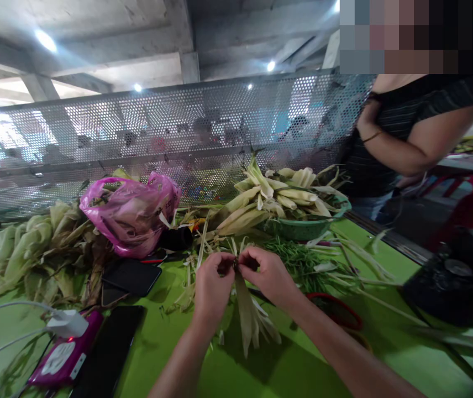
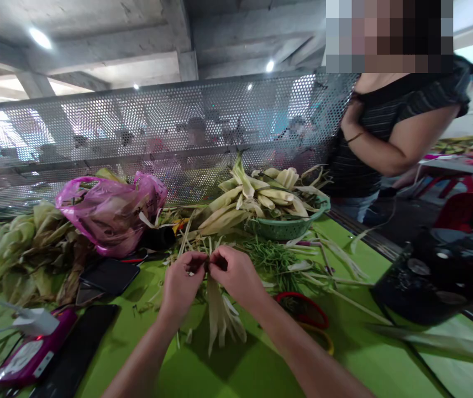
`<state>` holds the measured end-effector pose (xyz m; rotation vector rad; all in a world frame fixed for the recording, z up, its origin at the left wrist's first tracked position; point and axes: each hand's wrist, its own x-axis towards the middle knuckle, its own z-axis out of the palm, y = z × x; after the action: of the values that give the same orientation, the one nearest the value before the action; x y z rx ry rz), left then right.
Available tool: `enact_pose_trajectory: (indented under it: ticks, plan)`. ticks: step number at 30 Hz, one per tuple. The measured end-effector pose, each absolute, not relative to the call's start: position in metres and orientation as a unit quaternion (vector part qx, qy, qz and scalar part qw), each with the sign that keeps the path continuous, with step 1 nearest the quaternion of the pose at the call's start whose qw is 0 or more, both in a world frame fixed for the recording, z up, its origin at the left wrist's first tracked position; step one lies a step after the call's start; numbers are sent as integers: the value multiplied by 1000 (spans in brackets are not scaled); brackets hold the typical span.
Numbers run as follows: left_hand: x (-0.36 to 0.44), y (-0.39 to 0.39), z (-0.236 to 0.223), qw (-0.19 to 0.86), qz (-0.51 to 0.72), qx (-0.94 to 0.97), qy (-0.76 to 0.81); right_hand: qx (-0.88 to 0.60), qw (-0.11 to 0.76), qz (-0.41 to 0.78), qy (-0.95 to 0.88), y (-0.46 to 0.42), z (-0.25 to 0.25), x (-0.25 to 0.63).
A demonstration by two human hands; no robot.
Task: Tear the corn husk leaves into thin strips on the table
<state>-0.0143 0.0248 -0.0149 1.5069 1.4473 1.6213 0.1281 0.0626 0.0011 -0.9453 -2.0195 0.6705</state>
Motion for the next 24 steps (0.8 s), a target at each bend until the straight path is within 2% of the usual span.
enact_pose_trajectory:
  ticks: [4, 10, 24]
  plan:
    - [-14, 25, -16, 231, 597, 556, 531, -358, 400, 309, -786, 63, 3, 129]
    - [-17, 30, -22, 265, 624, 536, 503, -332, 419, 410, -739, 62, 3, 128]
    - [-20, 31, -24, 307, 644, 533, 455, -335, 397, 514, -682, 68, 6, 127]
